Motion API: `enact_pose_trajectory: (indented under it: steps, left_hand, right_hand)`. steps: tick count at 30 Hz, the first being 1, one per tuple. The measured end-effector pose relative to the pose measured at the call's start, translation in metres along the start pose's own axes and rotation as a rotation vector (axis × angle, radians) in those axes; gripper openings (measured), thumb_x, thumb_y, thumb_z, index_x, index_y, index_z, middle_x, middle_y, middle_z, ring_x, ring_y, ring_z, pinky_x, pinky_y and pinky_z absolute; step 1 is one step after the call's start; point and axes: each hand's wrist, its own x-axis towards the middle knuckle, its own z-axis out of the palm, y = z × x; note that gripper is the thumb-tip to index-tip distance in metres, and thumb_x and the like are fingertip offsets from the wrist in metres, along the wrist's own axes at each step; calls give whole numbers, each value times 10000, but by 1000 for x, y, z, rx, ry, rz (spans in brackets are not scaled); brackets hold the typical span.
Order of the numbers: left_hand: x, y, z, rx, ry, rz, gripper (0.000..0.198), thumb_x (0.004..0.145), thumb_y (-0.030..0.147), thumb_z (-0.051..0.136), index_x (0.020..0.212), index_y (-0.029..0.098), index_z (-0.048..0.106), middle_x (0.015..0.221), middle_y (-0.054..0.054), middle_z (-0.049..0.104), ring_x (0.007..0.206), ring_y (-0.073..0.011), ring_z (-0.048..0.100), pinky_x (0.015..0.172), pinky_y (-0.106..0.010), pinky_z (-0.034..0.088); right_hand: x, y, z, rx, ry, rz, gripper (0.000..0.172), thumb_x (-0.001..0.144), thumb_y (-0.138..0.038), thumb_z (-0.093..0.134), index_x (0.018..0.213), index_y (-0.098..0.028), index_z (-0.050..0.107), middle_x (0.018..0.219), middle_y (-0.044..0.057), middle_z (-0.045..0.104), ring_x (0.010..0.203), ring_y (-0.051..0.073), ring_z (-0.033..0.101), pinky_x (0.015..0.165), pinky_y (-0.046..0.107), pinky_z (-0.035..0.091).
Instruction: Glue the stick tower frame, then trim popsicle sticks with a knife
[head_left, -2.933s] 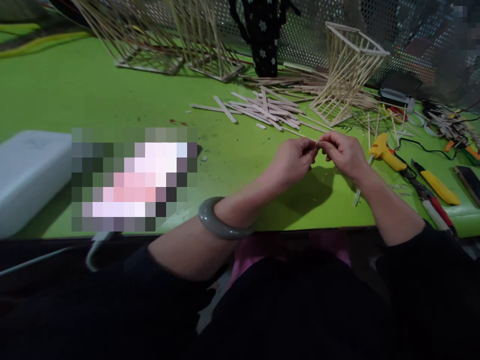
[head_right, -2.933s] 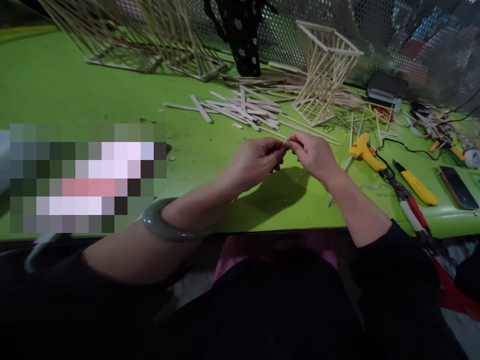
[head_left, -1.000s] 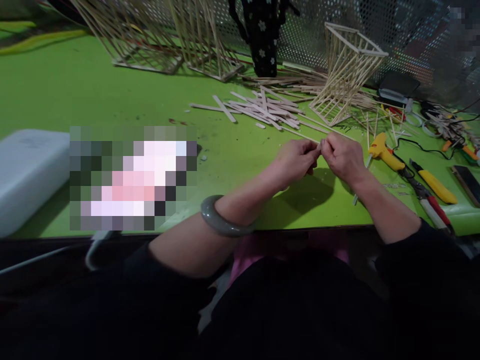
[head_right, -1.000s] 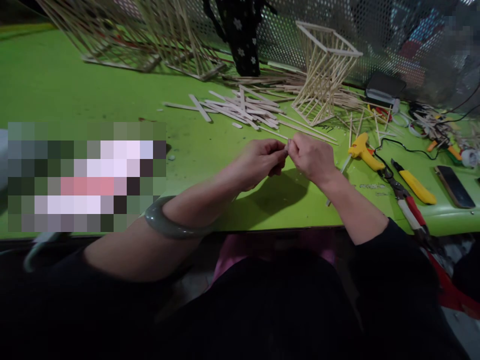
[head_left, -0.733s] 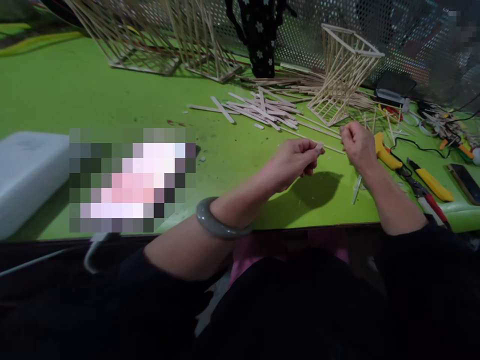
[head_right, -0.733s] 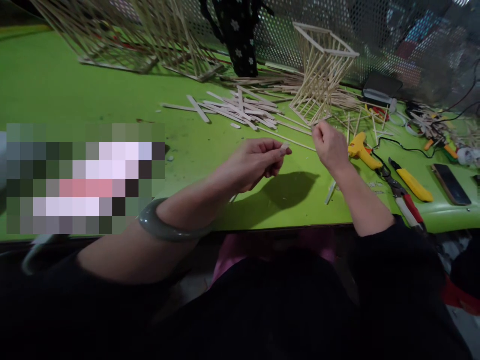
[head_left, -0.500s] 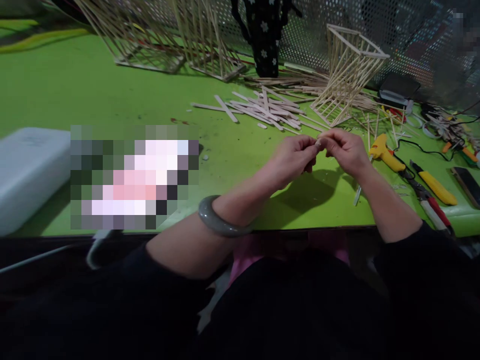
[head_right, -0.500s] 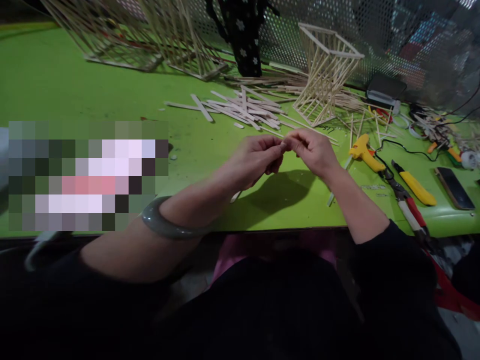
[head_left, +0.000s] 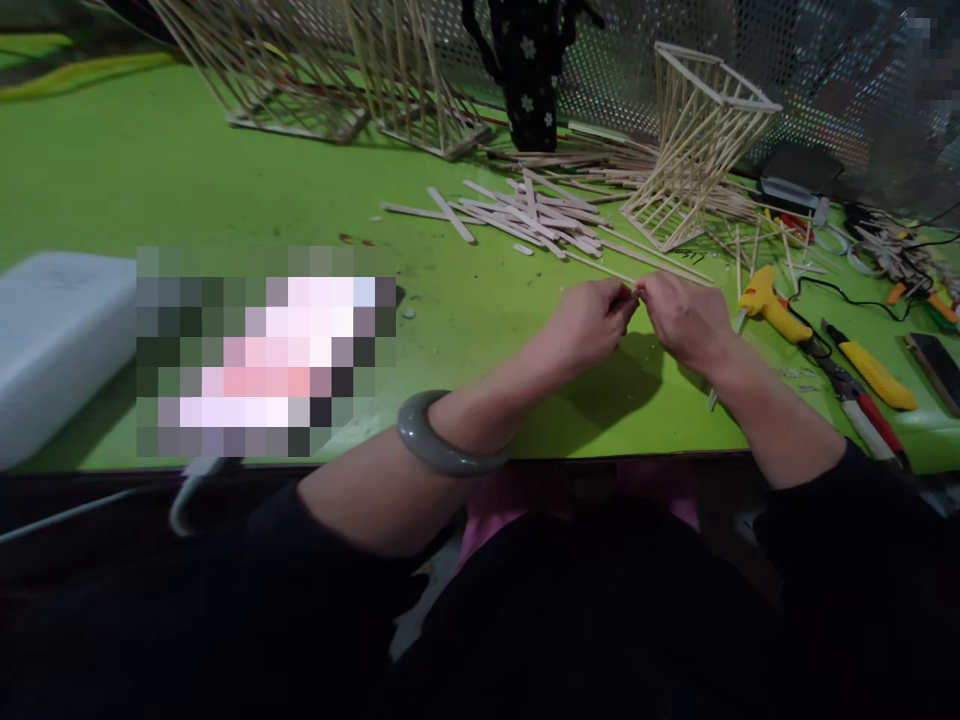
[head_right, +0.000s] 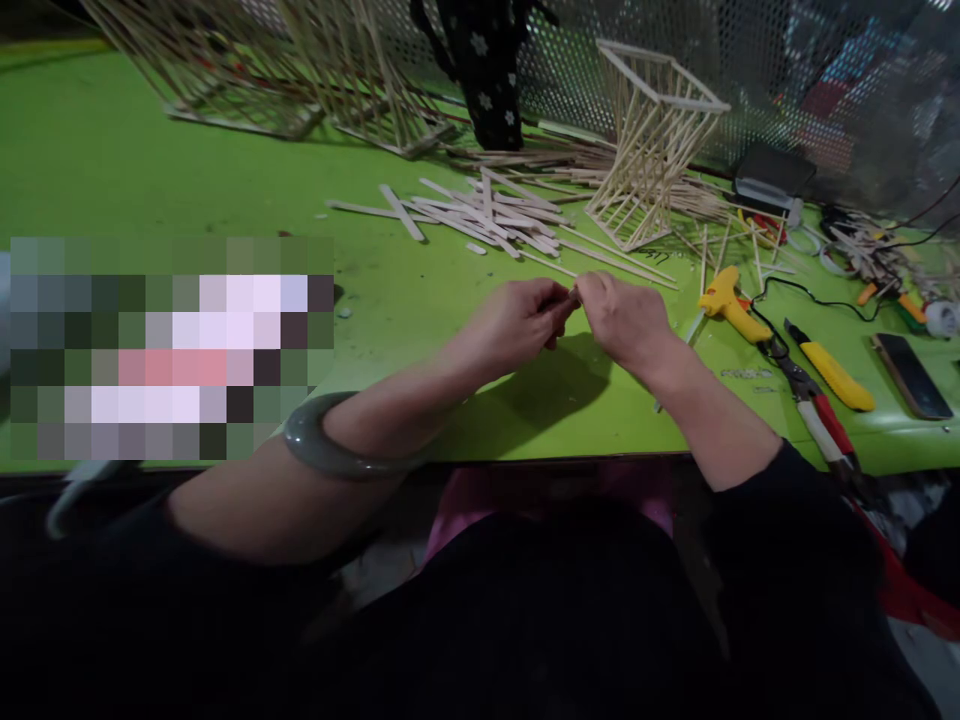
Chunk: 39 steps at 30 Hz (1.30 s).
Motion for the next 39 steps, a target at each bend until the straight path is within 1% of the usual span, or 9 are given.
enact_pose_trajectory:
  steps: [5, 12, 18, 21, 26, 29, 32, 35, 39]
  left_hand:
    - [2, -3, 1, 7, 4, -2, 296, 884, 231, 453, 591, 188, 450, 477, 21, 496, 467, -99, 420, 512, -248, 304]
    - [4, 2, 1, -114, 62, -40, 299, 877, 219, 488, 580, 187, 458, 471, 27, 486, 443, -90, 426, 485, -230, 308]
    - [-4, 7, 2, -351, -10, -81, 234, 896, 202, 485, 667, 166, 512, 490, 50, 472, 410, -59, 424, 433, -187, 326]
    - [-2, 4, 2, -412, 27, -93, 219, 897, 212, 497, 685, 159, 515, 484, 57, 462, 394, -48, 416, 400, -175, 303]
    - [4, -1, 3, -481, 32, -47, 232, 895, 223, 503, 671, 162, 496, 473, 61, 457, 384, -44, 412, 391, -168, 304]
    - [3, -2, 4, -479, 38, -39, 234, 892, 223, 506, 666, 166, 490, 485, 57, 467, 389, -44, 422, 392, -164, 309]
    - [2, -2, 4, -452, 32, -28, 244, 890, 220, 502, 652, 168, 486, 484, 54, 469, 392, -46, 422, 404, -167, 317]
    - [1, -1, 3, -398, 14, -8, 265, 885, 239, 505, 630, 171, 479, 467, 57, 459, 392, -50, 411, 414, -171, 315]
    - [0, -1, 2, -268, -13, 11, 300, 889, 276, 493, 608, 172, 482, 451, 49, 470, 400, -58, 397, 424, -176, 287]
  right_hand:
    - [1, -7, 6, -14, -20, 45, 334, 935, -193, 261, 1045, -129, 569, 893, 107, 652, 694, 171, 545, 552, 297, 281]
    - [10, -7, 20, 194, 131, 99, 239, 902, -207, 321, 949, -164, 551, 778, 83, 632, 612, 164, 508, 579, 300, 335]
    - [16, 36, 20, 439, 302, 285, 231, 912, -259, 358, 855, -180, 567, 644, 34, 553, 646, 175, 526, 662, 327, 411]
    - [15, 47, 19, 644, 357, 254, 220, 909, -326, 407, 834, -198, 569, 644, 6, 551, 640, 151, 542, 654, 308, 438]
    - [14, 33, 23, 947, 308, 154, 228, 840, -410, 548, 789, -188, 551, 636, -34, 573, 520, 82, 526, 542, 238, 440]
    - [14, 29, 24, 1014, 285, 180, 350, 784, -522, 602, 714, -186, 532, 595, -40, 555, 509, 72, 520, 519, 218, 436]
    - [14, 27, 22, 1124, 217, 162, 437, 749, -622, 581, 742, -186, 558, 614, -35, 556, 506, 65, 502, 496, 210, 433]
    - [13, 21, 18, 1182, 167, 68, 416, 707, -585, 647, 783, -182, 577, 660, -31, 576, 522, 62, 490, 495, 208, 426]
    - [11, 16, 13, 1091, 108, 26, 253, 795, -422, 593, 751, -174, 568, 648, -24, 576, 533, 73, 500, 518, 220, 421]
